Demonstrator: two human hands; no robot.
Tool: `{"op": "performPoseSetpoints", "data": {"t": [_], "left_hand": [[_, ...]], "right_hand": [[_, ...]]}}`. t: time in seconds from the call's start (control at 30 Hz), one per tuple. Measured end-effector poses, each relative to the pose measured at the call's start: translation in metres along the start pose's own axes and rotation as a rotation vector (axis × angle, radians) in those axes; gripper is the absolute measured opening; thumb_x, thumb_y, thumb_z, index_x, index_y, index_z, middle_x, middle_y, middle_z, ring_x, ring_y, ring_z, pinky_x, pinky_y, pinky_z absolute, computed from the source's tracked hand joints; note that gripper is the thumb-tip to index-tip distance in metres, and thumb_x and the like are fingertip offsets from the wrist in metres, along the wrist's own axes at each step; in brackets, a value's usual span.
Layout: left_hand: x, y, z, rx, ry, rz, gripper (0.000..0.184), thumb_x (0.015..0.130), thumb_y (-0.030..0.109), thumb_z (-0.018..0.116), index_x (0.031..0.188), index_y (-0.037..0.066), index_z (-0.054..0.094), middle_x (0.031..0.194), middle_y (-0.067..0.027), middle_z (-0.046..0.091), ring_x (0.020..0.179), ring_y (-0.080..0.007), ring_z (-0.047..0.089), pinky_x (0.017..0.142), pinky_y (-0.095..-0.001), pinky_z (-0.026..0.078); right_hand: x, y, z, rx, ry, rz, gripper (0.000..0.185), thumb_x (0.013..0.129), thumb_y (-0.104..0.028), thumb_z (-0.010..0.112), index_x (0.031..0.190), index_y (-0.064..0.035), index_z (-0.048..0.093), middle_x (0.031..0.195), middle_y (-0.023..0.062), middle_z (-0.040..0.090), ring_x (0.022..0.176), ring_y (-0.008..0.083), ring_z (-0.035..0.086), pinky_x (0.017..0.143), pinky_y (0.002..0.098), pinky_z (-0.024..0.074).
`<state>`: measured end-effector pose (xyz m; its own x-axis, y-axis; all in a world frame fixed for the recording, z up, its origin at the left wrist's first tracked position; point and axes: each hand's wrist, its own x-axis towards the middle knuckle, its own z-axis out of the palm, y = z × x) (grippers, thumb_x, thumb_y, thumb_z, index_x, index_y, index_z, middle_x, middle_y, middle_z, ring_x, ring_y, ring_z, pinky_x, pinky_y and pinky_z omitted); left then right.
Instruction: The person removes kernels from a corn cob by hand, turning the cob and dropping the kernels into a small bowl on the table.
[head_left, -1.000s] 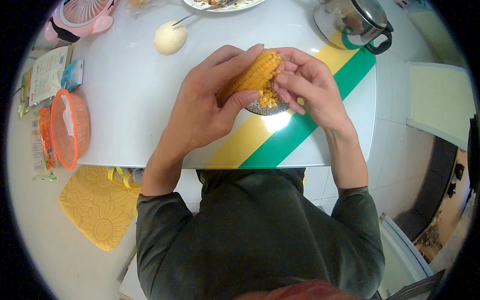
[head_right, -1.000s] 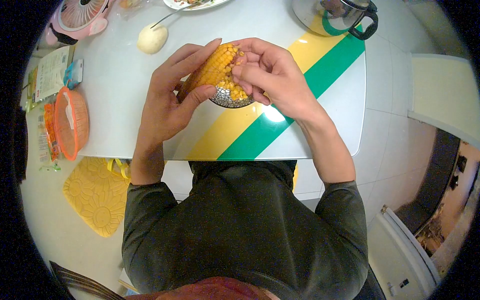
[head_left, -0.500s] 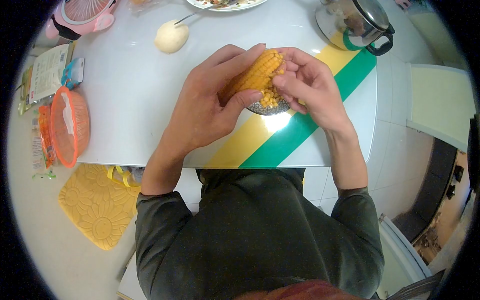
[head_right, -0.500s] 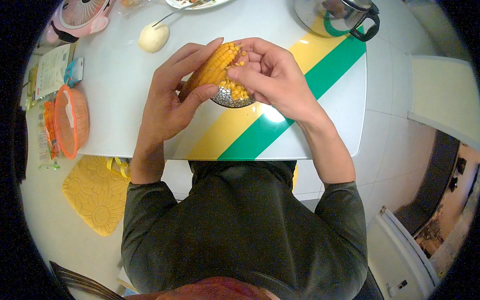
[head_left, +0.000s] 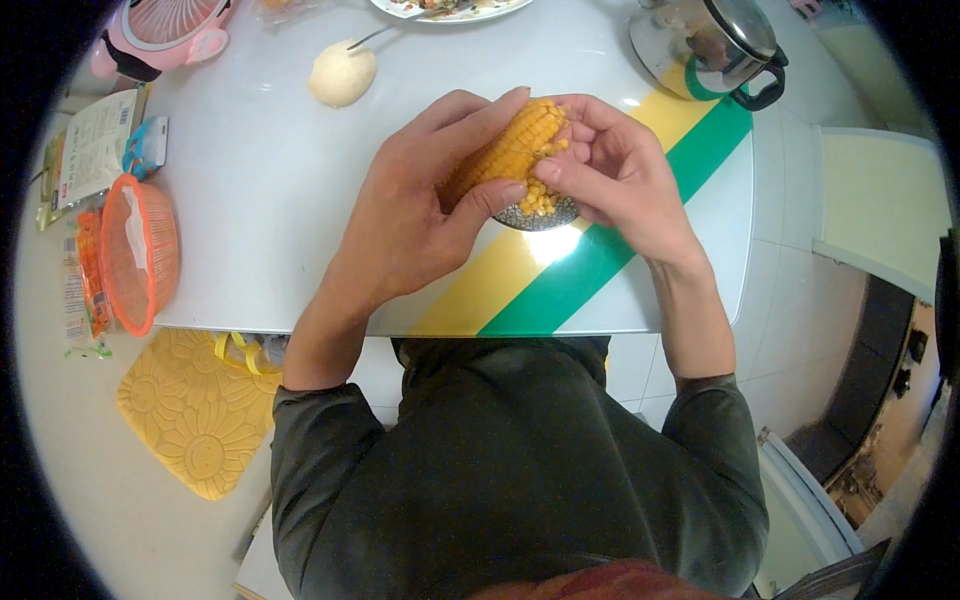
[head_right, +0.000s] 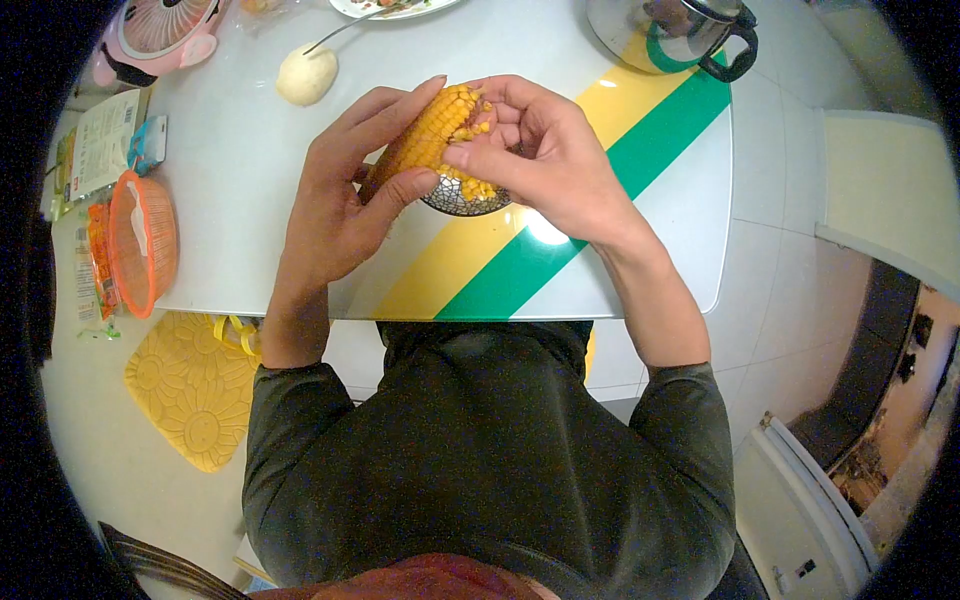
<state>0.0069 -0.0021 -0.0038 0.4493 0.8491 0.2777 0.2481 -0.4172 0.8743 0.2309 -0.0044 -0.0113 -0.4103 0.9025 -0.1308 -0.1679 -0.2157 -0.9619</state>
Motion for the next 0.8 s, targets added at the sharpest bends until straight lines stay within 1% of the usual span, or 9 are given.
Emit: {"op": "performPoseSetpoints", "data": {"t": [0.07,0.17,0.27,0.37,0.47,0.57,0.67,0.8], "left_hand": [[0.000,-0.001,0.000,0.002,-0.005,0.009,0.055,0.088,0.005,0.075,0.141,0.000,0.060,0.112,-0.0167,0.065,0.096,-0.0311,0.067,0.089,-0.0361,0.053],[-0.001,-0.002,0.002,0.010,0.003,0.006,0.055,0.088,0.005,0.075,0.141,0.000,0.060,0.112,-0.0165,0.065,0.096,-0.0310,0.066,0.088,-0.0358,0.053],[-0.001,-0.002,0.001,0.003,-0.003,0.006,0.055,0.088,0.005,0.075,0.141,0.001,0.060,0.112,-0.0163,0.065,0.096,-0.0312,0.066,0.088,-0.0358,0.053],[0.000,-0.002,0.001,-0.001,0.000,0.010,0.055,0.088,0.004,0.074,0.141,0.001,0.060,0.112,-0.0164,0.065,0.095,-0.0313,0.066,0.088,-0.0359,0.053],[-0.001,-0.001,0.002,0.001,0.006,0.001,0.055,0.088,0.004,0.074,0.141,0.000,0.060,0.111,-0.0165,0.065,0.095,-0.0317,0.066,0.088,-0.0358,0.053],[-0.001,-0.002,-0.001,0.010,-0.031,-0.044,0.062,0.089,0.012,0.077,0.147,0.003,0.058,0.118,-0.0135,0.065,0.107,-0.0236,0.064,0.094,-0.0323,0.051],[-0.001,0.000,0.001,0.013,-0.025,-0.039,0.063,0.088,0.012,0.077,0.147,0.003,0.058,0.118,-0.0135,0.065,0.107,-0.0235,0.064,0.094,-0.0323,0.051],[-0.002,0.000,0.001,0.018,-0.026,-0.051,0.063,0.088,0.013,0.077,0.147,0.004,0.058,0.118,-0.0134,0.064,0.107,-0.0235,0.064,0.092,-0.0323,0.052]], "right_hand": [[0.002,0.004,0.002,-0.042,0.010,-0.044,0.043,0.096,-0.006,0.072,0.133,0.0057,0.053,0.105,0.0031,0.069,0.086,0.0013,0.063,0.066,0.0167,0.0492],[0.001,0.004,0.000,-0.021,-0.008,-0.042,0.042,0.095,-0.004,0.072,0.132,0.0054,0.054,0.107,0.0026,0.068,0.089,0.0017,0.062,0.071,0.0175,0.0491],[0.001,0.004,-0.001,-0.023,0.002,0.003,0.041,0.095,-0.003,0.071,0.131,0.0055,0.054,0.102,-0.0010,0.065,0.085,0.0011,0.059,0.070,0.0168,0.0470],[0.004,0.016,0.000,-0.004,0.030,-0.065,0.040,0.095,-0.003,0.071,0.130,0.0053,0.055,0.096,-0.0041,0.059,0.081,0.0007,0.055,0.069,0.0166,0.0452],[0.000,-0.001,0.003,0.023,0.038,0.036,0.040,0.095,-0.003,0.071,0.130,0.0051,0.055,0.095,-0.0044,0.059,0.079,0.0007,0.054,0.069,0.0170,0.0456],[0.001,0.003,0.002,0.005,0.013,-0.036,0.040,0.095,-0.003,0.071,0.131,0.0052,0.055,0.098,-0.0028,0.063,0.080,0.0007,0.057,0.069,0.0174,0.0466],[0.002,0.002,0.008,0.015,0.054,-0.020,0.041,0.095,-0.004,0.072,0.131,0.0055,0.055,0.097,-0.0027,0.063,0.079,0.0005,0.056,0.068,0.0173,0.0464],[0.002,0.003,0.002,-0.020,0.015,-0.010,0.040,0.095,-0.004,0.071,0.131,0.0058,0.055,0.095,-0.0032,0.061,0.079,0.0001,0.055,0.069,0.0172,0.0463]]}}
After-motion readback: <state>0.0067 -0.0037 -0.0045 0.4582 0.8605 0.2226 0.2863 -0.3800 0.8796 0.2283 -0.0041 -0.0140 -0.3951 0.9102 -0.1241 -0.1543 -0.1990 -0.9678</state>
